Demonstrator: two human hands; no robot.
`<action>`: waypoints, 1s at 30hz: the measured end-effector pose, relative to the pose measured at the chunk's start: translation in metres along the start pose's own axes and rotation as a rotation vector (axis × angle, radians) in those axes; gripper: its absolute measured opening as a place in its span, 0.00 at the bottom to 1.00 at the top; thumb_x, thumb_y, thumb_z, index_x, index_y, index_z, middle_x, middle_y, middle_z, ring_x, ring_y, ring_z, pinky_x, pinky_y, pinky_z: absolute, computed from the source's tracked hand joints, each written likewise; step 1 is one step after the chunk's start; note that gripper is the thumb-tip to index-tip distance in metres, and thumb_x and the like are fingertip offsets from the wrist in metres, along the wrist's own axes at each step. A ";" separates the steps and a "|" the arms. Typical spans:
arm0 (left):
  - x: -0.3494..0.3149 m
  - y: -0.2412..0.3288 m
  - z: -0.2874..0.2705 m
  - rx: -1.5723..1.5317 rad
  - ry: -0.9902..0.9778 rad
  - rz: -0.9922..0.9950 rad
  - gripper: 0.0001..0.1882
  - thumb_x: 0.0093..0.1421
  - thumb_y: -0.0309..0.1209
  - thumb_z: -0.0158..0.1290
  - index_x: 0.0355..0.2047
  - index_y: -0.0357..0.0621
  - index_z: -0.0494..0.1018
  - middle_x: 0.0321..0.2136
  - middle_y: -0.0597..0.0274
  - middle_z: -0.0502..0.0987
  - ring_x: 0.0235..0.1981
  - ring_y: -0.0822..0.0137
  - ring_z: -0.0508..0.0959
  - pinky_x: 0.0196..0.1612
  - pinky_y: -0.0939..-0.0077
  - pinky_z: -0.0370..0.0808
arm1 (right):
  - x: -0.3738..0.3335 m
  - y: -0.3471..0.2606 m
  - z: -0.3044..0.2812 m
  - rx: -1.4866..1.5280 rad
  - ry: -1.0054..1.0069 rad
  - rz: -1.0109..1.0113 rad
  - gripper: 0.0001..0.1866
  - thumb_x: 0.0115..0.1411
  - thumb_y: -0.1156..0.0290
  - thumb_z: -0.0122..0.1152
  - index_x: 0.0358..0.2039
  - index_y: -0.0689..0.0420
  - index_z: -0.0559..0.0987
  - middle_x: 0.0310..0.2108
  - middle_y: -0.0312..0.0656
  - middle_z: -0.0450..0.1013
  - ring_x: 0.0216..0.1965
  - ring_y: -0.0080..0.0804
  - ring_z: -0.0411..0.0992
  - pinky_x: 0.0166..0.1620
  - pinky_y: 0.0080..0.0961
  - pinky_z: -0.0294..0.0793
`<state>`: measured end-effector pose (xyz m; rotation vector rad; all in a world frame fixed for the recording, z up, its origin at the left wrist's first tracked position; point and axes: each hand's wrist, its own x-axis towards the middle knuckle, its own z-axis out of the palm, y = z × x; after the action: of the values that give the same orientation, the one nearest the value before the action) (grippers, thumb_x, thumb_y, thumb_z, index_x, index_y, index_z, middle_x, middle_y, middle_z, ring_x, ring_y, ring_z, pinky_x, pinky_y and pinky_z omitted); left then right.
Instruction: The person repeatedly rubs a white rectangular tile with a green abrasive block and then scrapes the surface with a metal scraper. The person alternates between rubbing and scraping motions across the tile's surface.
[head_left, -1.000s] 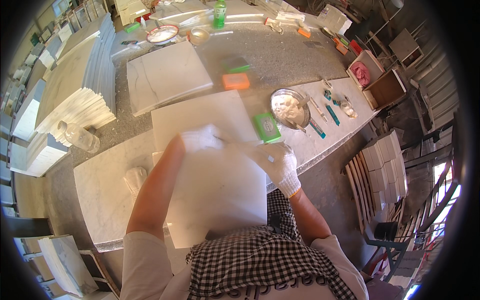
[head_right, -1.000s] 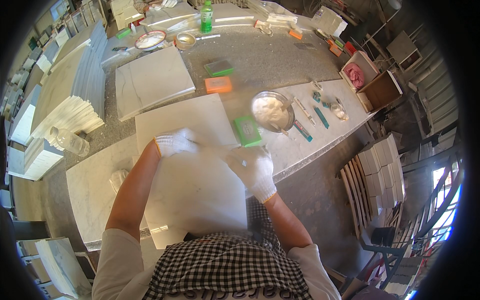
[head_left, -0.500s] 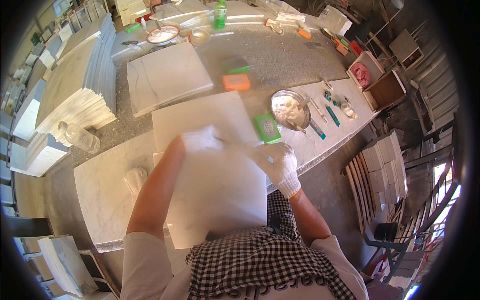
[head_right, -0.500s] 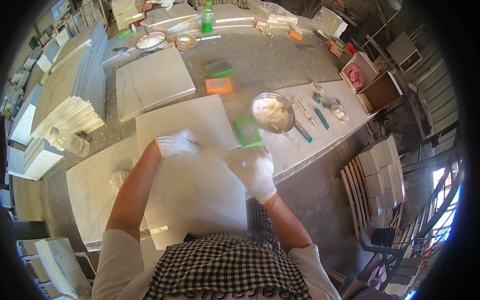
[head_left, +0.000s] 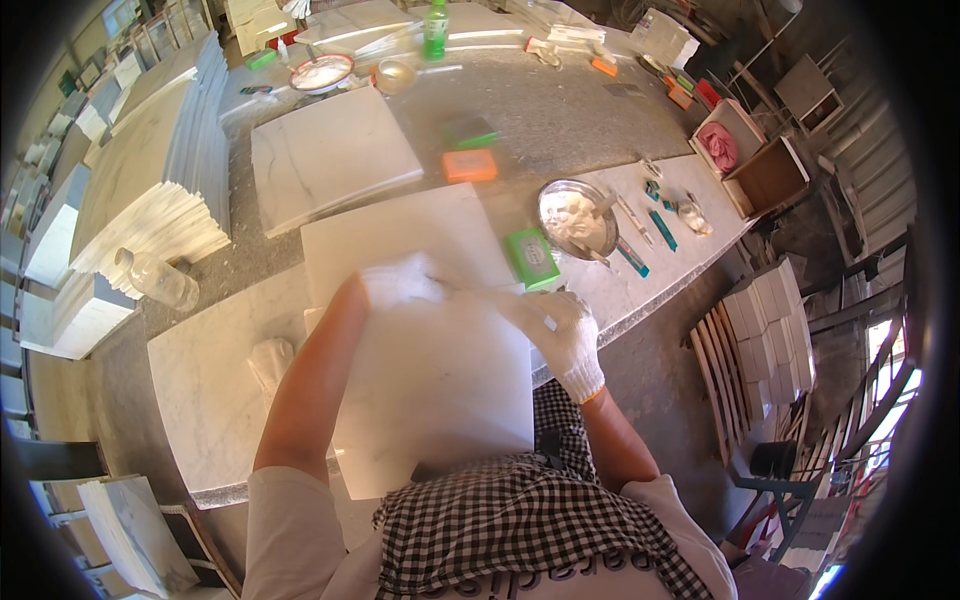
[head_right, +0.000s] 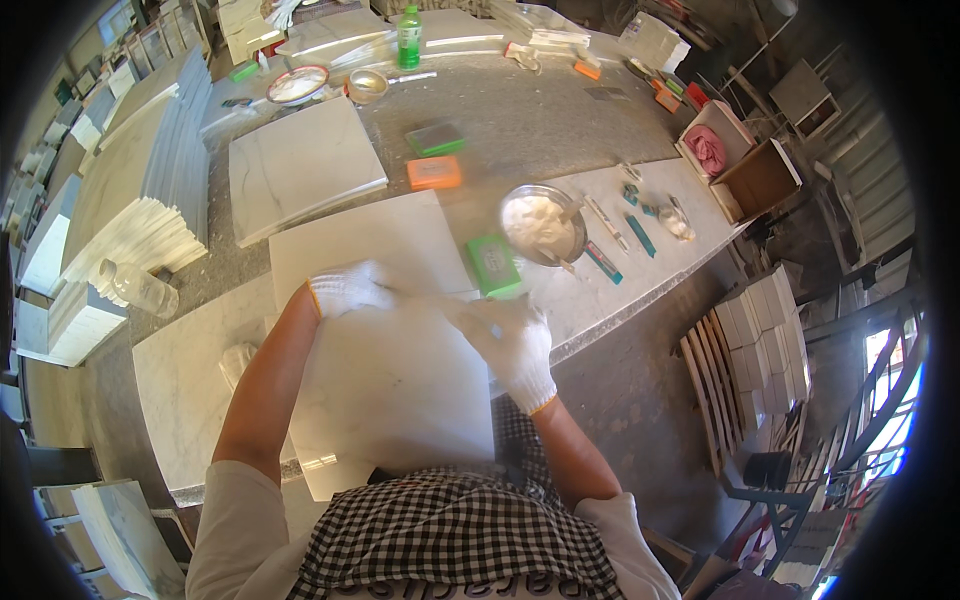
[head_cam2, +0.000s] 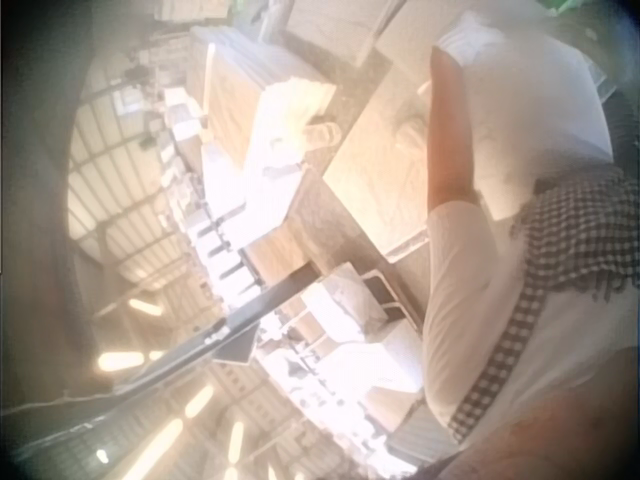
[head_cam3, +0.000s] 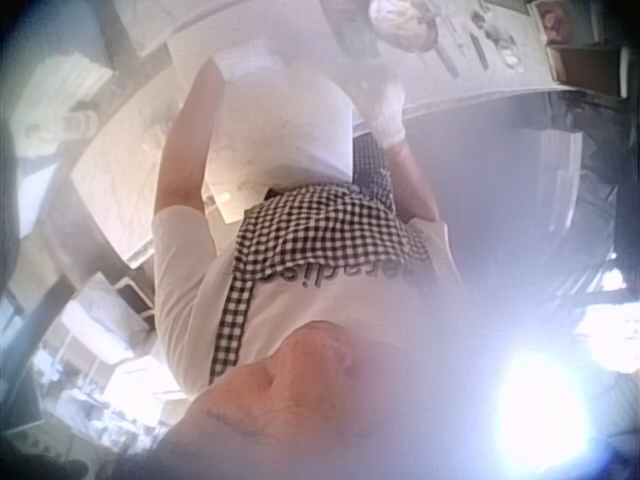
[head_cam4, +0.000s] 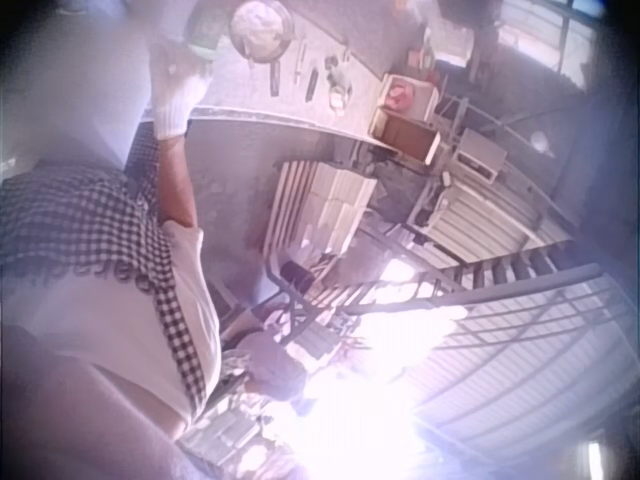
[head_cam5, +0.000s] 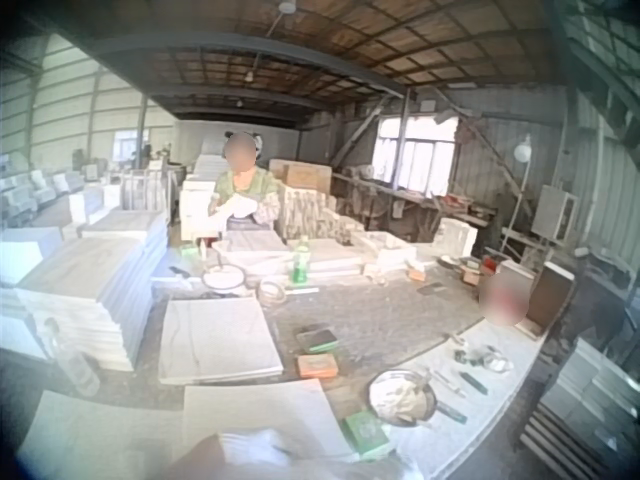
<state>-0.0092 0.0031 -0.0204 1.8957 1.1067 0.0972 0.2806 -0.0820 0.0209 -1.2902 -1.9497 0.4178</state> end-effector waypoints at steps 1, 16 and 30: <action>-0.002 0.002 -0.002 0.058 -0.009 0.052 0.19 0.61 0.29 0.54 0.53 0.51 0.81 0.58 0.64 0.76 0.57 0.53 0.72 0.59 0.65 0.74 | -0.006 0.001 0.001 0.029 0.010 0.042 0.08 0.58 0.65 0.70 0.34 0.56 0.87 0.31 0.44 0.83 0.33 0.45 0.80 0.39 0.38 0.78; -0.017 0.030 -0.001 -0.142 0.082 -0.029 0.27 0.64 0.46 0.57 0.58 0.44 0.78 0.51 0.50 0.82 0.50 0.54 0.81 0.55 0.63 0.75 | -0.093 -0.004 0.021 0.466 0.001 0.484 0.14 0.68 0.68 0.62 0.49 0.63 0.81 0.28 0.39 0.79 0.23 0.19 0.72 0.29 0.21 0.74; -0.031 0.026 0.073 0.485 0.800 -0.187 0.25 0.72 0.50 0.46 0.28 0.43 0.79 0.24 0.46 0.80 0.24 0.43 0.79 0.30 0.49 0.75 | -0.047 -0.006 -0.003 0.126 -0.015 0.284 0.16 0.63 0.64 0.68 0.48 0.58 0.81 0.40 0.48 0.80 0.39 0.41 0.79 0.43 0.32 0.78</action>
<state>0.0238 -0.0731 -0.0329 2.2253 1.9781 0.5624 0.2889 -0.1271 0.0076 -1.4887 -1.7261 0.6812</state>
